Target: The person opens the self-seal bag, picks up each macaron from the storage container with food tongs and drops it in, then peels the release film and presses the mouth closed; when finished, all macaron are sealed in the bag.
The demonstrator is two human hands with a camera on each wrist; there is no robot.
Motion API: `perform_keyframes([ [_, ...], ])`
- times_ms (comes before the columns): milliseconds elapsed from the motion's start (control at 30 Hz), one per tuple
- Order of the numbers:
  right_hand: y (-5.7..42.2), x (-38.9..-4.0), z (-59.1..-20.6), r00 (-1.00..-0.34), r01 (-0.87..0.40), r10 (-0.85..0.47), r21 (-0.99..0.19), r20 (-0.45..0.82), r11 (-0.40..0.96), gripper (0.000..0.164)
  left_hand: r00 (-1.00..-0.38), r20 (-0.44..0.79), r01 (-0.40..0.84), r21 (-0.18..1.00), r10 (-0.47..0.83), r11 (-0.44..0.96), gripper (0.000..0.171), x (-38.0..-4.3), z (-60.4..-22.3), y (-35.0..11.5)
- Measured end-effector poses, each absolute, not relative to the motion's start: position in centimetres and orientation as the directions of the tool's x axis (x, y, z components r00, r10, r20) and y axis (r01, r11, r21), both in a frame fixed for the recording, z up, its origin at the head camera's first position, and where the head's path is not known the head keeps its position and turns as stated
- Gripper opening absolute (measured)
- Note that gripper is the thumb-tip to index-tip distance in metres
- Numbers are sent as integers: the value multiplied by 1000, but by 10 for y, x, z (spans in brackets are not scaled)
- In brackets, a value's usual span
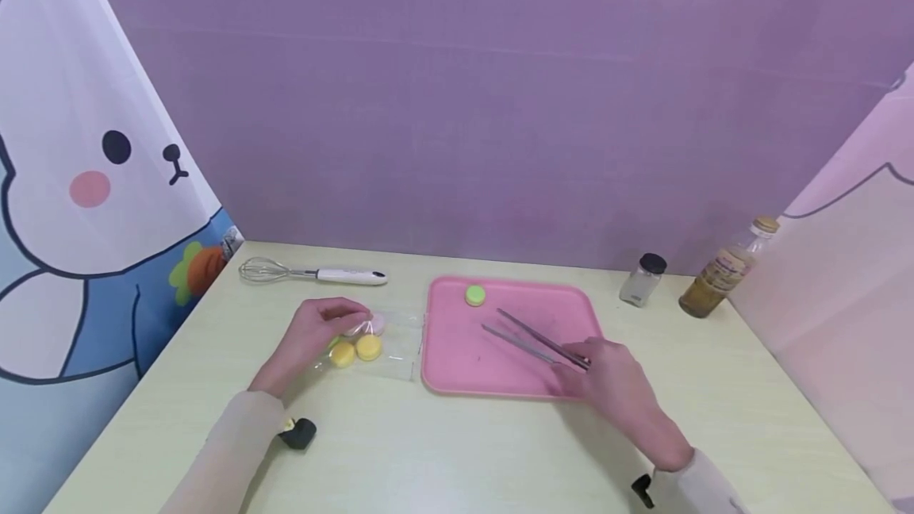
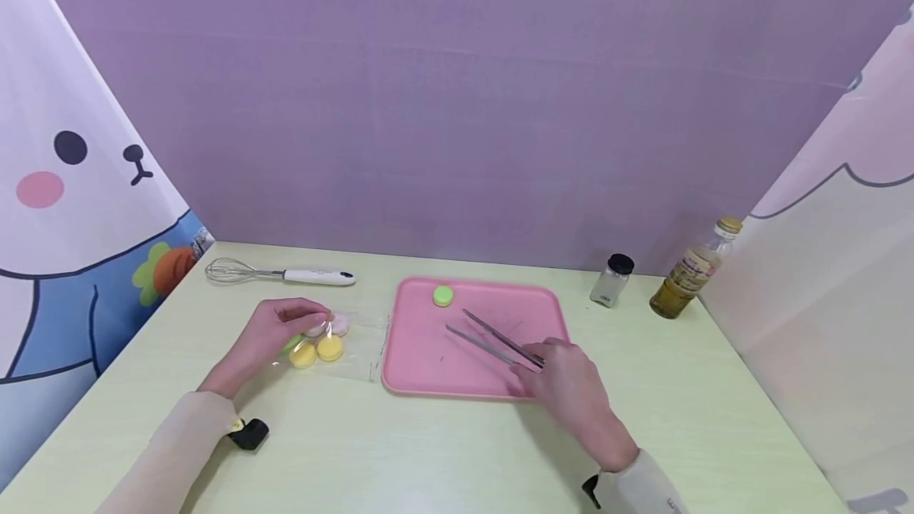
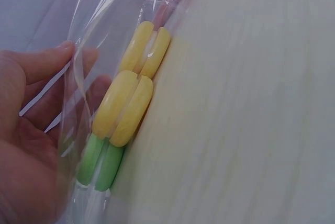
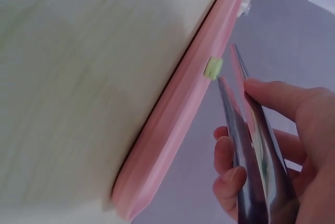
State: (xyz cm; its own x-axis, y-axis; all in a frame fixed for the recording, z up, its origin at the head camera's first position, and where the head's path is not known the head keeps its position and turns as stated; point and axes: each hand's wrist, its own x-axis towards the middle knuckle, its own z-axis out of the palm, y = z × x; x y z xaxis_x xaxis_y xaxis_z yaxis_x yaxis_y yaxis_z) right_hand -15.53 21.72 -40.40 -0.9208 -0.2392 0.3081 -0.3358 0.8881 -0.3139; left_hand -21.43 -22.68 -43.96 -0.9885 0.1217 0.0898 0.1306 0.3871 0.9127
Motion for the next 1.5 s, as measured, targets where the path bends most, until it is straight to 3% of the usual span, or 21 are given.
perform_keyframes([
  [833, 219, -172, -407, -963, -235, -160, -381, 218, 894, 26, -989, 86, 127, 911, 121, 392, 22, -215, -440, -228],
  [1500, 191, -210, -410, -957, -278, -216, -402, 193, 872, 15, -988, 93, 135, 915, 127, 379, 20, -217, -443, -227],
])
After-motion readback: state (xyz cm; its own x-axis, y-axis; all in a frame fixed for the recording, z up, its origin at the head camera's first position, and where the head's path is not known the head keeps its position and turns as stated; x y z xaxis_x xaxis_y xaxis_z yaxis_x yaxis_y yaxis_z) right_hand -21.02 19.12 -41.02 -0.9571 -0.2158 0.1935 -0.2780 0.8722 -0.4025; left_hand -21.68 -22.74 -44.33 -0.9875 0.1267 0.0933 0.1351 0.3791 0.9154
